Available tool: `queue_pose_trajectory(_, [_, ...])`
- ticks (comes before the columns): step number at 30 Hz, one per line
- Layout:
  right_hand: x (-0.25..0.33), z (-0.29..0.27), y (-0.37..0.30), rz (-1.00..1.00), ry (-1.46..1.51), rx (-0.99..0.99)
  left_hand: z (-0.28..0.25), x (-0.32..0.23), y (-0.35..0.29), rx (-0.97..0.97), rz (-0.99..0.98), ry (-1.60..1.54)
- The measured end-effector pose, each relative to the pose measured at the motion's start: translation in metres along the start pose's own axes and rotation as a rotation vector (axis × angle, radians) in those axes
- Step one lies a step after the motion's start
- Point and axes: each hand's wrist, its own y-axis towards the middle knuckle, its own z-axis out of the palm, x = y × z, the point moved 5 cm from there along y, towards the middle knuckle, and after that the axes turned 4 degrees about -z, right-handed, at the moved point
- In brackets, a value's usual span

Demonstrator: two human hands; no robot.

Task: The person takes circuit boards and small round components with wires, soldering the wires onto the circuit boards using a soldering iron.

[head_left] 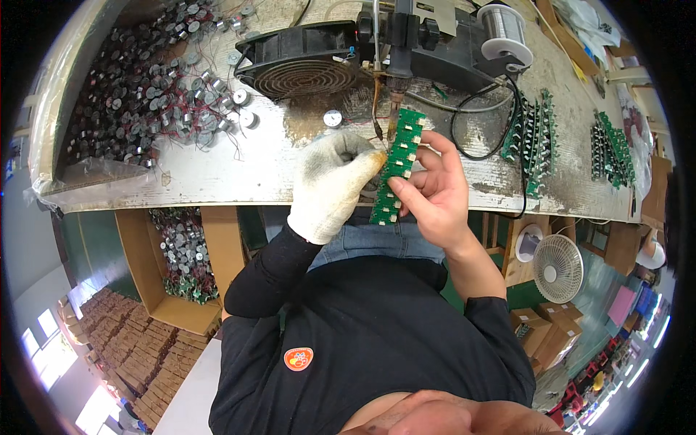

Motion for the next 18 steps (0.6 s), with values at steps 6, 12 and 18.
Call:
queue_pose_trajectory(6, [-0.008, -0.001, -0.004, 0.01, -0.008, -0.005, -0.005, 0.013, 0.002, -0.006, 0.01, 0.047])
queue_pose_trajectory(12, [-0.014, -0.001, -0.004, 0.013, -0.013, -0.019, -0.006, 0.009, -0.003, -0.01, 0.003, -0.024])
queue_pose_trajectory(18, [-0.018, -0.012, -0.003, 0.04, 0.062, -0.104, -0.053, -0.006, -0.018, -0.29, 0.459, 0.347])
